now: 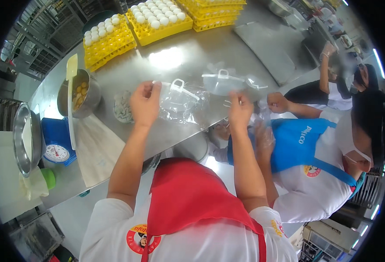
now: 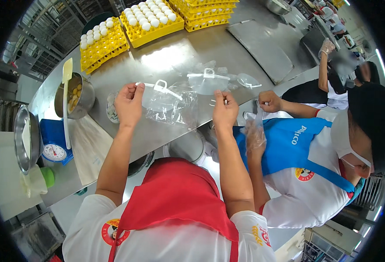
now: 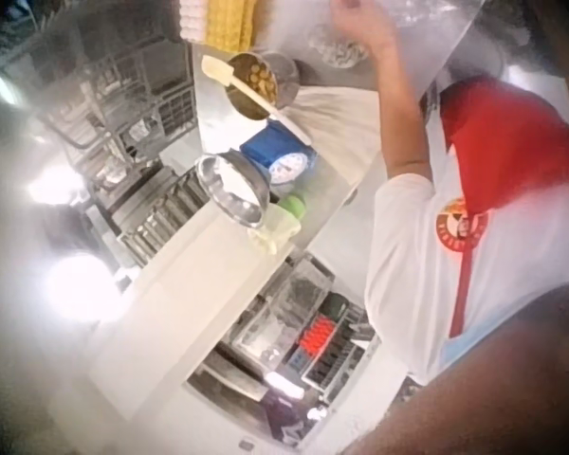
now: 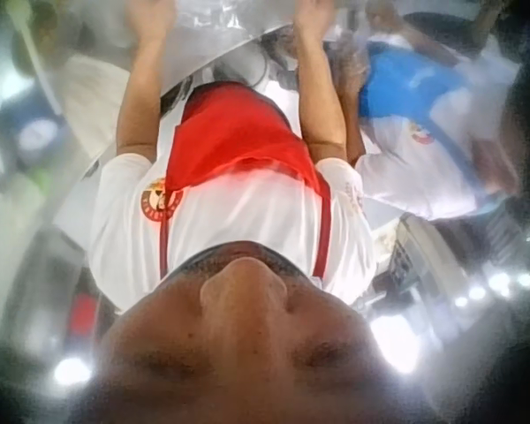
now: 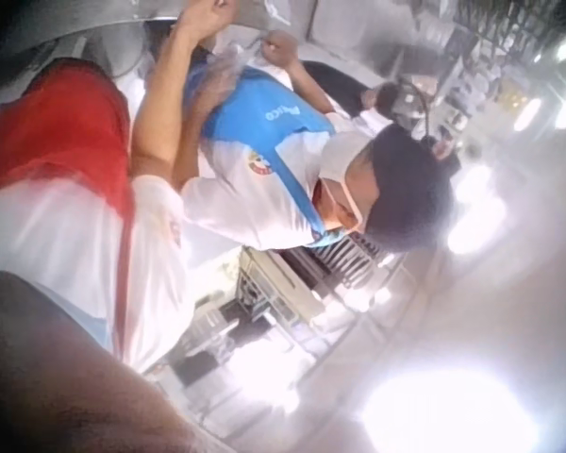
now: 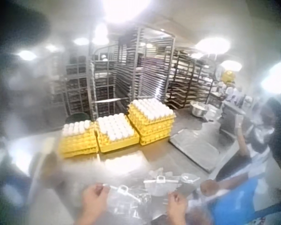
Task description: The person assembles plastic face shields by removing components from a plastic bag and attaching white plastic frames to clear plastic shields.
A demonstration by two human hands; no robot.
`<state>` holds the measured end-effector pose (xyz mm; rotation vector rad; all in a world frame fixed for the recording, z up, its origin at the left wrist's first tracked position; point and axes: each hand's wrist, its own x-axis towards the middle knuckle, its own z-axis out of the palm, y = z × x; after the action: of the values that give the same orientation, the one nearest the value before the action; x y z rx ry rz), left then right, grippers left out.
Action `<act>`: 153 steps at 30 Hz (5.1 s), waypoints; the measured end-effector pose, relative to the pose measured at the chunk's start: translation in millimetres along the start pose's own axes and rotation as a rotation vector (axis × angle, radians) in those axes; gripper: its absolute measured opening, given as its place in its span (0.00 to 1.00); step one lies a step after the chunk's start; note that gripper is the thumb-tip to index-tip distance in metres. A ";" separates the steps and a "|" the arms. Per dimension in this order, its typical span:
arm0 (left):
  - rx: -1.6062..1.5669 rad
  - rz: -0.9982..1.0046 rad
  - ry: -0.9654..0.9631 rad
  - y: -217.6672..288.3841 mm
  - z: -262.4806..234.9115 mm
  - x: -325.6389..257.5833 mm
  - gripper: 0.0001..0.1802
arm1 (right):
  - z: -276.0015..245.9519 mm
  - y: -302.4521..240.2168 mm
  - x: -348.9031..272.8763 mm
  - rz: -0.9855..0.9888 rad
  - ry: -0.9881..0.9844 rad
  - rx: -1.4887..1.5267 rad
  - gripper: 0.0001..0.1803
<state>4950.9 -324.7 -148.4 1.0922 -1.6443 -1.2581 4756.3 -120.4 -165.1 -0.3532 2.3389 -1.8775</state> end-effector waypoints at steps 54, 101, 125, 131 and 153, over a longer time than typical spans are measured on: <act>-0.135 -0.068 -0.963 146.5 26.8 -72.0 0.18 | -90.7 -125.4 -57.6 -0.032 -0.609 0.024 0.15; -0.320 -0.218 -0.984 166.0 39.5 -91.3 0.18 | -104.5 -114.1 -56.2 0.087 -0.592 0.376 0.14; -0.633 -0.236 -1.071 143.7 27.1 -101.6 0.51 | -119.7 -120.8 -62.0 -0.257 -0.151 0.202 0.13; -0.754 -0.411 -1.122 141.6 24.9 -96.9 0.40 | -118.4 -114.4 -62.4 -0.150 -0.184 0.271 0.16; -0.588 -0.421 -0.990 127.3 18.1 -96.8 0.20 | -94.6 -88.3 -70.1 0.079 -0.244 0.379 0.16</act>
<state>4944.1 -210.1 -35.6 0.4338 -1.4982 -2.6369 4810.7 -30.9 -61.7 -0.4111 1.7720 -2.0497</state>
